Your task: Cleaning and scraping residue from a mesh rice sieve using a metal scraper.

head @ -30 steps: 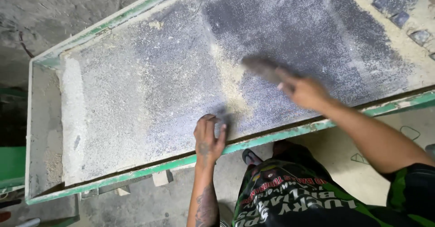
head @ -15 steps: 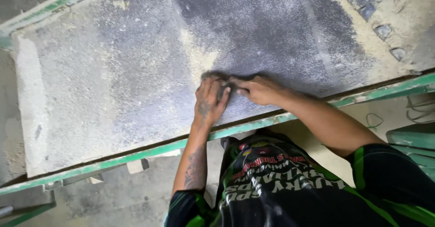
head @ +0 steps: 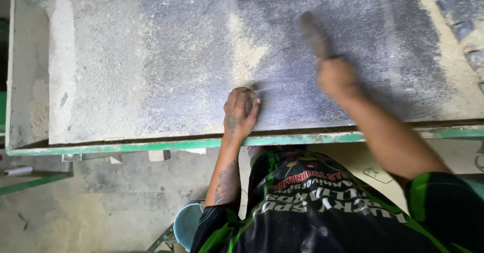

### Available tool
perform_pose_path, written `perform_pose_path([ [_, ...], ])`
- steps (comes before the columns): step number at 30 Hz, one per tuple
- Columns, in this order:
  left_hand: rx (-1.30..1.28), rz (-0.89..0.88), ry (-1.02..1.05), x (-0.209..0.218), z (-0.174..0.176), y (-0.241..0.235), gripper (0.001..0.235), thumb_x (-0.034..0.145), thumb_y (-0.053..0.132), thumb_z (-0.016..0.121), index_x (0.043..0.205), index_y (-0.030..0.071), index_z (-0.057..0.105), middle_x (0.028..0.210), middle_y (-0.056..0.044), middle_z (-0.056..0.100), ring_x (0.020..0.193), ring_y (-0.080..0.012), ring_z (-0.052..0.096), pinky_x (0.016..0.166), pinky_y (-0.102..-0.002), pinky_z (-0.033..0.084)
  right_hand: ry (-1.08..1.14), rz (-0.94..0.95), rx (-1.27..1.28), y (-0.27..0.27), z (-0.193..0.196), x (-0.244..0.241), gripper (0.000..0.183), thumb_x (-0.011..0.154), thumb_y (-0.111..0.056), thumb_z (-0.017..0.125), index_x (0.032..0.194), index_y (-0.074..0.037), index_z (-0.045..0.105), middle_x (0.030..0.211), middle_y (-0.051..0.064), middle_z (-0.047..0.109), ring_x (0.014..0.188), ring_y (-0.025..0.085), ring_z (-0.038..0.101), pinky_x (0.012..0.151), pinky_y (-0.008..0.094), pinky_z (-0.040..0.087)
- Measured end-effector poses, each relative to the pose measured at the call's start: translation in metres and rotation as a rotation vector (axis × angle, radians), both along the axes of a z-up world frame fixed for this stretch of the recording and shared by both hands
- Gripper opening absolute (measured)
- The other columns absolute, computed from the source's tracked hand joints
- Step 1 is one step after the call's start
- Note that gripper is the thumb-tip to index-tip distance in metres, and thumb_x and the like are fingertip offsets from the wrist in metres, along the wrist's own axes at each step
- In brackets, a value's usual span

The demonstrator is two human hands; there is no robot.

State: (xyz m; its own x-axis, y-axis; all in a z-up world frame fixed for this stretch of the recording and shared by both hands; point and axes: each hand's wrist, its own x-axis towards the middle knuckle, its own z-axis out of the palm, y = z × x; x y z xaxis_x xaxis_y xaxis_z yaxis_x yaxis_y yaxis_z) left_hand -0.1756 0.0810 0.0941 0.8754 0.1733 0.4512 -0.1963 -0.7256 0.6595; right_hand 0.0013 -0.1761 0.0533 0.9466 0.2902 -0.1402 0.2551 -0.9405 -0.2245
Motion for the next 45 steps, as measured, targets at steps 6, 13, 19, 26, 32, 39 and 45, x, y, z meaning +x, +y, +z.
perform_pose_path([
  [6,0.057,0.200,0.046,-0.044,-0.019,0.065,0.018,0.091,0.012,0.074,0.103,0.002,0.065,0.113,-0.017,0.066,0.108,-0.0364,0.064,0.092,-0.046,0.053,0.421,0.106,0.134,0.097,0.088,-0.046,0.062,0.107,-0.035,0.043,0.164,-0.018,0.026,0.079,0.027,0.071,0.066,0.039,0.072,0.061,0.052,0.061],
  [13,-0.018,0.435,0.127,-0.111,-0.041,0.157,0.011,0.095,0.008,0.071,0.103,0.002,0.066,0.111,-0.018,0.065,0.107,-0.0372,0.063,0.087,-0.046,0.052,-0.005,-0.001,0.044,-0.006,-0.021,0.047,0.060,0.120,-0.044,0.041,0.168,-0.010,0.029,0.096,0.033,0.069,0.082,0.049,0.069,0.077,0.055,0.056],
  [19,-0.061,0.442,0.007,-0.107,-0.063,0.172,0.014,0.093,0.006,0.072,0.101,-0.001,0.063,0.108,-0.019,0.063,0.104,-0.0362,0.063,0.090,-0.045,0.052,0.157,-0.081,0.048,0.112,0.006,-0.049,0.048,0.115,-0.039,0.035,0.148,-0.004,0.032,0.072,0.026,0.068,0.058,0.040,0.068,0.056,0.052,0.058],
  [26,-0.057,0.407,-0.069,-0.108,-0.062,0.175,0.013,0.091,0.003,0.074,0.097,0.000,0.063,0.106,-0.018,0.064,0.103,-0.0357,0.064,0.092,-0.045,0.052,0.413,-0.027,0.148,0.187,0.019,-0.079,0.047,0.109,-0.041,0.042,0.144,-0.010,0.049,0.071,0.022,0.070,0.055,0.033,0.066,0.055,0.048,0.054],
  [32,-0.038,0.370,-0.056,-0.109,-0.058,0.180,0.016,0.088,0.004,0.076,0.097,0.001,0.063,0.105,-0.017,0.065,0.102,-0.0356,0.064,0.090,-0.045,0.053,0.074,-0.264,0.126,0.113,0.053,-0.062,0.058,0.115,-0.036,0.038,0.166,-0.008,0.032,0.072,0.021,0.066,0.063,0.039,0.067,0.055,0.048,0.056],
  [39,-0.029,0.328,0.033,-0.105,-0.054,0.179,0.017,0.088,0.008,0.077,0.094,0.002,0.062,0.106,-0.016,0.065,0.101,-0.0358,0.064,0.086,-0.045,0.053,0.370,-0.057,0.124,0.180,-0.030,-0.142,0.048,0.116,-0.042,0.041,0.138,-0.002,0.055,0.086,0.020,0.073,0.058,0.032,0.066,0.051,0.048,0.057],
  [45,-0.006,0.301,0.032,-0.108,-0.053,0.182,0.016,0.088,0.009,0.076,0.094,0.002,0.062,0.107,-0.018,0.065,0.101,-0.0375,0.063,0.087,-0.047,0.053,0.254,-0.239,0.237,0.184,0.059,-0.089,0.060,0.107,-0.041,0.045,0.162,-0.021,0.033,0.086,0.019,0.069,0.060,0.040,0.066,0.052,0.052,0.054],
])
